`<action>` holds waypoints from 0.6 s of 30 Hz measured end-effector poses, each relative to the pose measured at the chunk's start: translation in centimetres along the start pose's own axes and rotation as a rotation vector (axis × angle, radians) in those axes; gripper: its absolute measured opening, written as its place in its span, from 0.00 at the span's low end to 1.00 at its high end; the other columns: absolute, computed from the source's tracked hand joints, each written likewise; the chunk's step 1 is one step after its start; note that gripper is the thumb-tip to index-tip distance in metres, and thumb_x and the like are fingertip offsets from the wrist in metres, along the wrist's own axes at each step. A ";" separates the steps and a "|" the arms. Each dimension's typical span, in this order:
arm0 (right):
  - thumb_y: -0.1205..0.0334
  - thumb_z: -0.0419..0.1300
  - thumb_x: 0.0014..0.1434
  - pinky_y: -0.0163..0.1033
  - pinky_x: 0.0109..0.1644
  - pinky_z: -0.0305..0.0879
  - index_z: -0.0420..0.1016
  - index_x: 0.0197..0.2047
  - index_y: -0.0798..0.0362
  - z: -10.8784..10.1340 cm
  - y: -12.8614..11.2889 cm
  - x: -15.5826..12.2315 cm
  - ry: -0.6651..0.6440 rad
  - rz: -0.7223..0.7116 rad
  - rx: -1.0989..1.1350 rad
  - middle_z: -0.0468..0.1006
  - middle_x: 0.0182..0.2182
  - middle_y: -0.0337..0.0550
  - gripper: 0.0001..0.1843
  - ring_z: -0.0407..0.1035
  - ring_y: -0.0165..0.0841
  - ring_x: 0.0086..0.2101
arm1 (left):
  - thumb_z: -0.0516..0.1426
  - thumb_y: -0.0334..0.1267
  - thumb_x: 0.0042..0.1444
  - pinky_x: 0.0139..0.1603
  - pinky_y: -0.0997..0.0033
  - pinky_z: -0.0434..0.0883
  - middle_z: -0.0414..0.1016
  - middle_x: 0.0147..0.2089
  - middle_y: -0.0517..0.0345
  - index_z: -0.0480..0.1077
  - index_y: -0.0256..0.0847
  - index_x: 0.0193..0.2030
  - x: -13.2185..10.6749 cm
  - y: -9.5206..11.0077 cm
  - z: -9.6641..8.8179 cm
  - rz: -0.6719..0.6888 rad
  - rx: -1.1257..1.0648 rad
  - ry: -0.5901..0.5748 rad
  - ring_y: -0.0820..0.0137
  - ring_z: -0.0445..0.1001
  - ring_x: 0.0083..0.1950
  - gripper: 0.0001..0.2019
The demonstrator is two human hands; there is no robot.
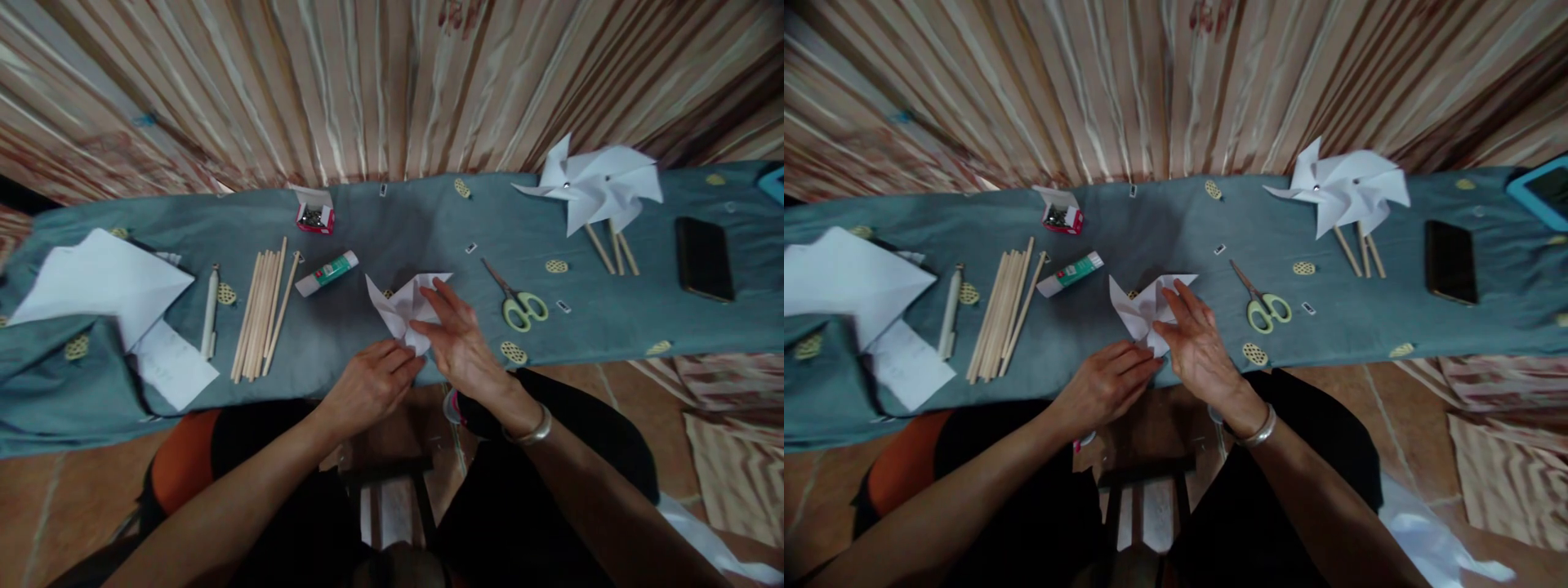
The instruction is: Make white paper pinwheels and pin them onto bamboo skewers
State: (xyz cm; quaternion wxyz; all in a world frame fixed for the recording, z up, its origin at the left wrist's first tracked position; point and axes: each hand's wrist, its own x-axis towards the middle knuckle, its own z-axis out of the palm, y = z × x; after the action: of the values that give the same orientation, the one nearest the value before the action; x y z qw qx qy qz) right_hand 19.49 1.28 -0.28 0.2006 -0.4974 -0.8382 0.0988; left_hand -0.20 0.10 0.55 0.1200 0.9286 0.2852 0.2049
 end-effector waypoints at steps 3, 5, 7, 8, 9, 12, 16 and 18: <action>0.71 0.48 0.64 0.59 0.65 0.54 0.76 0.50 0.49 0.3 -0.5 -0.2 0.003 0.013 -0.020 0.58 0.68 0.48 0.19 0.42 0.45 0.70 | 0.49 0.31 0.65 0.43 0.62 0.76 0.77 0.40 0.49 0.72 0.33 0.50 0.0 -0.1 -0.1 -0.007 0.000 0.034 0.64 0.74 0.42 0.13; 0.71 0.50 0.63 0.60 0.66 0.53 0.76 0.51 0.49 0.4 -0.6 -0.3 0.006 0.022 -0.013 0.57 0.69 0.47 0.19 0.40 0.47 0.70 | 0.50 0.33 0.66 0.44 0.62 0.75 0.77 0.40 0.49 0.72 0.34 0.51 0.1 -0.3 -0.3 -0.023 0.002 0.071 0.64 0.74 0.43 0.13; 0.70 0.51 0.62 0.60 0.66 0.53 0.77 0.51 0.48 0.5 -0.7 -0.2 0.005 0.035 -0.008 0.58 0.68 0.46 0.19 0.41 0.48 0.70 | 0.51 0.37 0.66 0.45 0.60 0.73 0.77 0.42 0.47 0.73 0.35 0.51 0.2 -0.5 -0.5 -0.041 0.010 0.110 0.62 0.73 0.45 0.14; 0.70 0.51 0.62 0.61 0.65 0.54 0.77 0.51 0.48 0.4 -0.8 -0.2 0.007 0.037 -0.006 0.59 0.68 0.47 0.19 0.41 0.48 0.70 | 0.52 0.39 0.65 0.46 0.58 0.72 0.78 0.44 0.46 0.73 0.36 0.51 0.3 -0.6 -0.6 -0.050 0.015 0.120 0.61 0.73 0.47 0.14; 0.70 0.51 0.63 0.60 0.65 0.54 0.77 0.52 0.47 0.4 -0.8 -0.2 0.013 0.039 -0.006 0.60 0.67 0.47 0.20 0.41 0.48 0.70 | 0.53 0.41 0.65 0.47 0.56 0.71 0.78 0.46 0.45 0.73 0.36 0.50 0.4 -0.7 -0.8 -0.060 0.021 0.120 0.59 0.72 0.49 0.14; 0.72 0.49 0.63 0.60 0.65 0.56 0.77 0.53 0.46 0.2 -0.8 -0.1 0.034 0.053 0.013 0.61 0.66 0.48 0.23 0.42 0.46 0.69 | 0.54 0.45 0.64 0.55 0.50 0.65 0.77 0.52 0.45 0.74 0.37 0.49 0.7 -0.8 -0.9 -0.093 0.025 0.078 0.57 0.69 0.56 0.15; 0.73 0.49 0.61 0.64 0.63 0.58 0.80 0.50 0.49 0.3 -0.6 -0.1 0.041 0.071 0.069 0.60 0.67 0.51 0.23 0.43 0.51 0.69 | 0.54 0.48 0.64 0.62 0.45 0.57 0.77 0.52 0.47 0.74 0.38 0.50 0.9 -0.9 -0.7 -0.141 0.040 0.039 0.57 0.67 0.58 0.17; 0.74 0.49 0.60 0.65 0.63 0.58 0.81 0.49 0.50 0.4 -0.4 0.0 0.059 0.076 0.084 0.60 0.67 0.51 0.23 0.44 0.52 0.69 | 0.55 0.48 0.63 0.62 0.43 0.56 0.77 0.52 0.47 0.74 0.38 0.50 1.0 -1.1 -0.5 -0.145 0.053 0.036 0.56 0.67 0.58 0.17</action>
State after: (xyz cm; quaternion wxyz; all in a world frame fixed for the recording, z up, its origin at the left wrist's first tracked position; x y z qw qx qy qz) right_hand 18.96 1.05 -0.52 0.2420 -0.5227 -0.8075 0.1268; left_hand -0.20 1.59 0.89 0.1048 0.9044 0.3594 0.2046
